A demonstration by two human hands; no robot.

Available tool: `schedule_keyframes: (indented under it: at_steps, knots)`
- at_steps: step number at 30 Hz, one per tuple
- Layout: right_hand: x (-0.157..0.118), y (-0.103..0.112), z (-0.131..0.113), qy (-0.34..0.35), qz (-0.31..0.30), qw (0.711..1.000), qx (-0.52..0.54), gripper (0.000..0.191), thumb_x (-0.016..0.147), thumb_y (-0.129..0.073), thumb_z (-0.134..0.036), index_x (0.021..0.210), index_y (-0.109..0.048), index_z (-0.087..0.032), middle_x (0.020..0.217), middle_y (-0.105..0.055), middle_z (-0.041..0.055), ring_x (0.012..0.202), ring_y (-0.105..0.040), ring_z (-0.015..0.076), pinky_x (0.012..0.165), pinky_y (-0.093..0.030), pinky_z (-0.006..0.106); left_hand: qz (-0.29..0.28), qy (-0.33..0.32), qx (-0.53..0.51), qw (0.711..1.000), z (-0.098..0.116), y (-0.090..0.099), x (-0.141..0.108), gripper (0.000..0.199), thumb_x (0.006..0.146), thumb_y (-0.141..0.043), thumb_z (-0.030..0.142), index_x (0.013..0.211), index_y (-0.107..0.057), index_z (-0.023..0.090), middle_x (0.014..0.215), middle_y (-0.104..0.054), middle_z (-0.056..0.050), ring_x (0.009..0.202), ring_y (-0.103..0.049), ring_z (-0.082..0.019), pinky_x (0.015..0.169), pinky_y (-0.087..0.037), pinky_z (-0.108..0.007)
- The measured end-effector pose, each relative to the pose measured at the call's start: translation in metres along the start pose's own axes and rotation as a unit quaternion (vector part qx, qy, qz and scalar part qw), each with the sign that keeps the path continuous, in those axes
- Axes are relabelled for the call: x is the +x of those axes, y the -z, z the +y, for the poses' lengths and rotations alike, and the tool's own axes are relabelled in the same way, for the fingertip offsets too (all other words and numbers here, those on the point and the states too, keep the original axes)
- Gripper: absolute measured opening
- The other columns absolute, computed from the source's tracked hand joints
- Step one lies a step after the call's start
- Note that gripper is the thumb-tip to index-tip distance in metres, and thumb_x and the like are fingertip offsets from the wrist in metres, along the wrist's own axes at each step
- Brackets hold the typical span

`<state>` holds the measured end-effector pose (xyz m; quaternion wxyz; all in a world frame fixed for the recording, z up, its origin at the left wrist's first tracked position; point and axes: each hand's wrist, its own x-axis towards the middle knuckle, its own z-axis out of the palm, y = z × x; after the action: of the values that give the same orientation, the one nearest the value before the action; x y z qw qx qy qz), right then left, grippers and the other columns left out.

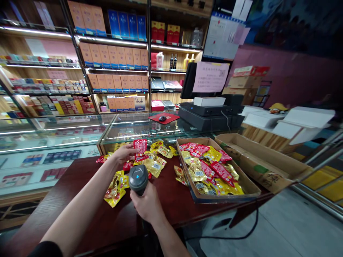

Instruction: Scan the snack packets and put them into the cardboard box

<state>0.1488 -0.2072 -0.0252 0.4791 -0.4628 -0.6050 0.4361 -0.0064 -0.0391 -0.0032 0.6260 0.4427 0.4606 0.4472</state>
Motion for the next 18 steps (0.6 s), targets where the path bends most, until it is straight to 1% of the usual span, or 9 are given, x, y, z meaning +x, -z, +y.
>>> schedule_keyframes:
  at_steps: [4,9,13,15,17,18]
  knots:
    - [0.000,0.000,0.000,-0.007,-0.001,1.000,0.000,0.018,0.069,-0.061,-0.035,0.076,-0.065,-0.018,0.057,-0.065,0.0028,0.067,-0.063,0.0204,0.059,-0.049,0.028,-0.002,0.005,0.005,1.000,0.002,-0.001,-0.003,0.050,0.044,-0.087,0.022,0.088,-0.064,0.015,0.078,-0.069,-0.004,0.061,-0.063,-0.013,0.051,-0.046,-0.021]
    - [-0.002,-0.002,0.001,-0.012,0.007,1.000,-0.005,0.019,0.069,-0.062,-0.034,0.077,-0.066,-0.017,0.058,-0.066,0.0033,0.064,-0.063,0.0203,0.056,-0.048,0.027,-0.014,0.009,-0.020,1.000,0.005,-0.003,-0.005,0.041,0.049,-0.085,0.022,0.084,-0.066,0.014,0.078,-0.070,-0.007,0.069,-0.066,-0.018,0.061,-0.051,-0.027]
    - [-0.002,-0.002,0.005,-0.035,0.007,0.999,0.011,0.018,0.070,-0.061,-0.033,0.075,-0.066,-0.017,0.057,-0.065,0.0030,0.054,-0.060,0.0177,0.052,-0.047,0.026,-0.007,0.013,-0.004,1.000,0.004,-0.001,-0.006,0.045,0.048,-0.085,0.018,0.088,-0.066,0.015,0.079,-0.071,-0.006,0.065,-0.065,-0.016,0.055,-0.049,-0.024]
    - [0.005,0.004,0.004,-0.026,0.022,0.999,0.017,0.019,0.071,-0.061,-0.032,0.079,-0.066,-0.016,0.066,-0.068,0.0046,0.059,-0.062,0.0179,0.058,-0.049,0.028,-0.015,0.009,-0.001,1.000,0.003,-0.003,-0.010,0.047,0.048,-0.085,0.018,0.090,-0.066,0.016,0.080,-0.070,-0.005,0.063,-0.064,-0.014,0.052,-0.049,-0.022]
    - [0.017,0.016,-0.001,0.006,0.058,0.998,0.018,0.023,0.070,-0.063,-0.029,0.088,-0.067,-0.015,0.082,-0.071,0.0065,0.076,-0.064,0.0201,0.073,-0.049,0.031,-0.028,0.002,-0.007,1.000,0.002,-0.010,-0.015,0.044,0.050,-0.085,0.019,0.090,-0.066,0.016,0.080,-0.070,-0.005,0.064,-0.065,-0.014,0.052,-0.050,-0.021]
    - [0.024,0.024,-0.005,0.018,0.082,0.996,0.018,0.025,0.068,-0.063,-0.028,0.090,-0.066,-0.015,0.087,-0.071,0.0066,0.083,-0.063,0.0211,0.079,-0.048,0.032,-0.039,0.001,-0.011,0.999,0.001,-0.016,-0.017,0.043,0.051,-0.084,0.021,0.089,-0.066,0.016,0.081,-0.070,-0.005,0.065,-0.065,-0.014,0.053,-0.051,-0.021]
